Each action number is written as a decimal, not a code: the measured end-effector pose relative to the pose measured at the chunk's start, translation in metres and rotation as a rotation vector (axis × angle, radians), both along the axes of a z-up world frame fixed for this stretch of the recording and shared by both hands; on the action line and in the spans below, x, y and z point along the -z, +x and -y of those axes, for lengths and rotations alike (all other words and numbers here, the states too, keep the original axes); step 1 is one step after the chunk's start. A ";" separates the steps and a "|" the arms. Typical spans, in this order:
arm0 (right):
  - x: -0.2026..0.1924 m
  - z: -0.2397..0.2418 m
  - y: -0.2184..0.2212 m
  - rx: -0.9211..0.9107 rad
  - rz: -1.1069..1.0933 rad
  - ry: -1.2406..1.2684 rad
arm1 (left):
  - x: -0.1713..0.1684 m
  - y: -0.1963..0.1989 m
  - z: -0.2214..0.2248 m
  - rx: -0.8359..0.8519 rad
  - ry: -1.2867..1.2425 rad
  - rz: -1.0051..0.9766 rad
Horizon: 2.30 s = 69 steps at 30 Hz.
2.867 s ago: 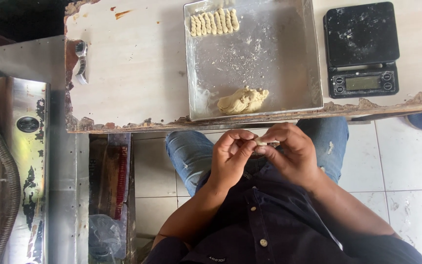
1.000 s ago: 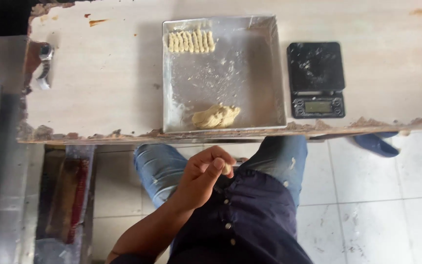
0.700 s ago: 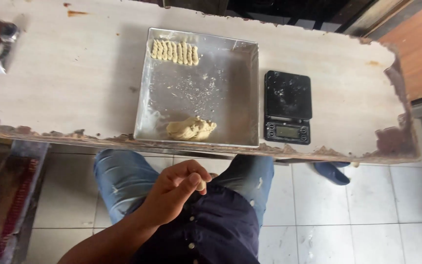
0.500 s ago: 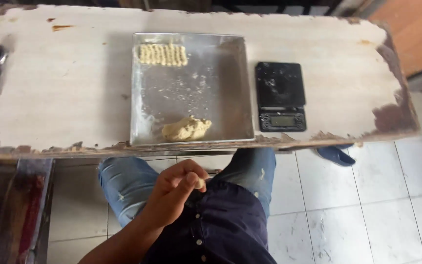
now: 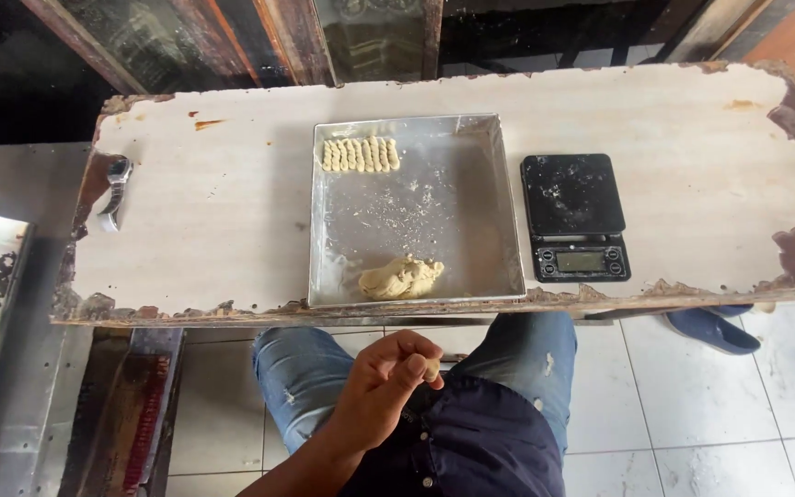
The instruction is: The person rolls a small piece of dough into a long thin strand between their palms and then braids it into a specific shape.
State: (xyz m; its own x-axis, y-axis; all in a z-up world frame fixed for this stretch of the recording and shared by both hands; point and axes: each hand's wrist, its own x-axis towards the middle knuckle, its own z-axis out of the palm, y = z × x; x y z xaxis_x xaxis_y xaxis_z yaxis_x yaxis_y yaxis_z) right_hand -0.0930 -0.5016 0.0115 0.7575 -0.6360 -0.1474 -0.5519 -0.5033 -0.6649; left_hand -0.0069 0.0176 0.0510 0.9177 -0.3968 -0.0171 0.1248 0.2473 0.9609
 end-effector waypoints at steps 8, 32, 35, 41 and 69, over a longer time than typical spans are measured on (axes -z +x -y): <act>-0.065 -0.179 0.048 0.199 -0.177 0.085 | -0.005 0.007 0.007 -0.025 -0.271 -0.051; -0.042 -0.334 0.107 -0.994 1.038 -0.128 | 0.003 0.039 0.053 0.048 -0.757 -0.276; -0.049 -0.333 0.111 -1.031 0.938 -0.261 | 0.006 0.051 0.049 0.049 -0.840 -0.550; -0.090 -0.351 0.120 -1.113 0.858 -0.205 | 0.018 0.060 0.039 0.078 -0.936 -0.550; -0.067 -0.351 0.192 -1.142 0.808 -0.372 | -0.029 0.082 0.068 0.121 -0.956 -0.076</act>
State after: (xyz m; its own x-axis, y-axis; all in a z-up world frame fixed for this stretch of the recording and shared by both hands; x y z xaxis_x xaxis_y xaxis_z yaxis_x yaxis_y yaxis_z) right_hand 0.0989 -0.1508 0.0790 0.6629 0.4554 0.5943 0.7172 -0.6140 -0.3296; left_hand 0.0748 -0.0503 0.0798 0.8794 -0.3657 0.3047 0.2545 0.9022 0.3483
